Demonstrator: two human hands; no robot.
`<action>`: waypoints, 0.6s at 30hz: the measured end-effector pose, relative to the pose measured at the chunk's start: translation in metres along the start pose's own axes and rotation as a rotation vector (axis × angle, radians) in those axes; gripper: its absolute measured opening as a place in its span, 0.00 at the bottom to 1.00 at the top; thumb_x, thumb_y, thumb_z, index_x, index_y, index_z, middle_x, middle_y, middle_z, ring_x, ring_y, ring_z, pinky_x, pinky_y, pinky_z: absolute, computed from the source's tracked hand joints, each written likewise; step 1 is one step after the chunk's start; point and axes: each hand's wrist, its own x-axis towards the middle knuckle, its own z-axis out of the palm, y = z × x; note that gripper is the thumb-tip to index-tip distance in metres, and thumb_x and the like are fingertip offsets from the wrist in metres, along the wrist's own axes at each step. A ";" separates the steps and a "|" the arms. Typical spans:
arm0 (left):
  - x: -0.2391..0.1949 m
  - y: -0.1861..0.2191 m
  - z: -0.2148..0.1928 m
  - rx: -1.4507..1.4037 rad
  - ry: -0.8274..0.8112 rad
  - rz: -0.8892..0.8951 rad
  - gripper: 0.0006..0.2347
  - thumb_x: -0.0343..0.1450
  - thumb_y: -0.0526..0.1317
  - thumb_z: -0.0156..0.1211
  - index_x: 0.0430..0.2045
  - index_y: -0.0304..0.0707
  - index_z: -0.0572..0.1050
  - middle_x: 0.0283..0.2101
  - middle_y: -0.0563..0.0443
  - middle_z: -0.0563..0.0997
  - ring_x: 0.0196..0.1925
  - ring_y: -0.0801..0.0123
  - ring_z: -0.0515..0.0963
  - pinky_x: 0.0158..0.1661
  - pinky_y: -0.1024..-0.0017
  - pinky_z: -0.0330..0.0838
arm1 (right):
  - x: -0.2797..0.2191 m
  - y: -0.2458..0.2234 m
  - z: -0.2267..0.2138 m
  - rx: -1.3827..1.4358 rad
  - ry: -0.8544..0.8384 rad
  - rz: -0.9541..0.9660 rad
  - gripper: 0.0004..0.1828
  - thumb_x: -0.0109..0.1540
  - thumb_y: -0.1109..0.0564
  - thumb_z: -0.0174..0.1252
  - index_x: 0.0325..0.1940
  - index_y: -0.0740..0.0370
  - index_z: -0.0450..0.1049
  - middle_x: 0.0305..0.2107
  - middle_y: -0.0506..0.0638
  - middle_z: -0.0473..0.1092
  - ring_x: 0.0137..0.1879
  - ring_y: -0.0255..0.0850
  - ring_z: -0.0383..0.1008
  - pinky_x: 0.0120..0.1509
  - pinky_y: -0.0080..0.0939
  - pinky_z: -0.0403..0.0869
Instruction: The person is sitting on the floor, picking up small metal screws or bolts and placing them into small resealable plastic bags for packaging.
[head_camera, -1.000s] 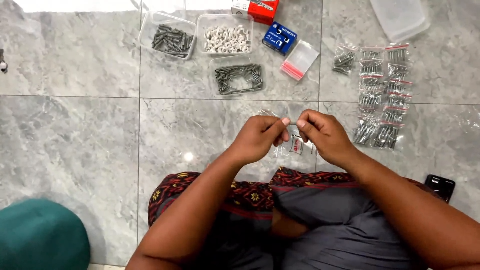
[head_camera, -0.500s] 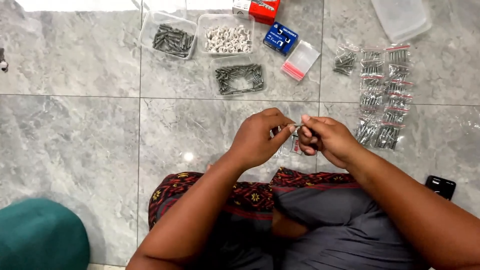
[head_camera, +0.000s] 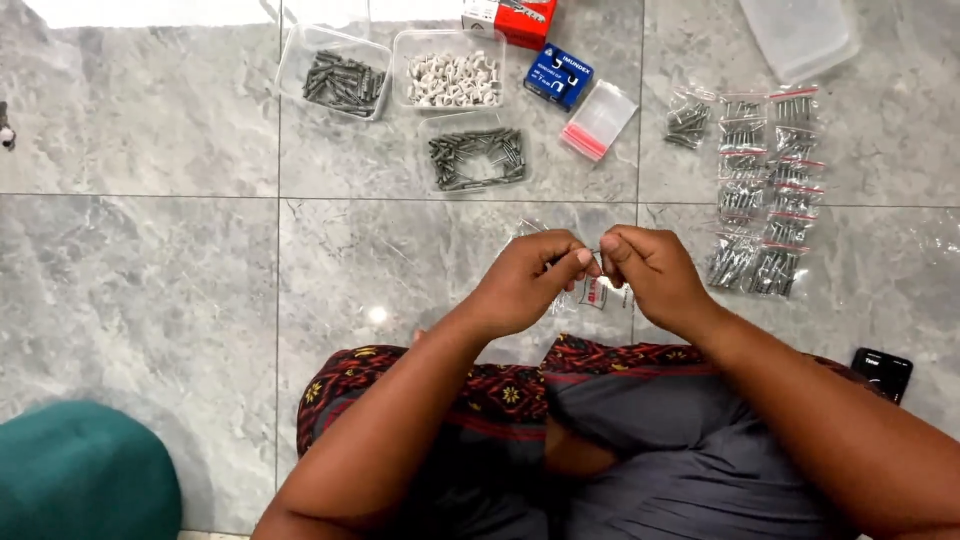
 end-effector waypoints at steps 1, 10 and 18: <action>-0.002 0.007 -0.001 -0.001 0.002 0.000 0.12 0.78 0.38 0.51 0.25 0.33 0.77 0.26 0.44 0.77 0.31 0.69 0.77 0.30 0.76 0.70 | 0.000 0.002 0.002 -0.001 -0.002 0.000 0.27 0.76 0.51 0.44 0.24 0.62 0.69 0.13 0.49 0.61 0.23 0.39 0.61 0.33 0.38 0.68; -0.003 0.008 0.000 0.340 0.064 -0.008 0.13 0.75 0.38 0.51 0.21 0.33 0.78 0.24 0.42 0.78 0.27 0.57 0.79 0.30 0.62 0.73 | 0.002 0.007 0.004 0.160 -0.020 0.152 0.25 0.76 0.50 0.45 0.26 0.62 0.67 0.14 0.49 0.57 0.25 0.39 0.61 0.33 0.37 0.64; 0.003 -0.017 0.005 -0.044 0.029 -0.074 0.16 0.79 0.39 0.50 0.22 0.32 0.79 0.25 0.45 0.79 0.31 0.68 0.79 0.32 0.74 0.70 | 0.000 0.001 0.002 -0.074 -0.005 -0.067 0.25 0.75 0.54 0.44 0.25 0.61 0.71 0.14 0.50 0.64 0.24 0.39 0.62 0.34 0.39 0.67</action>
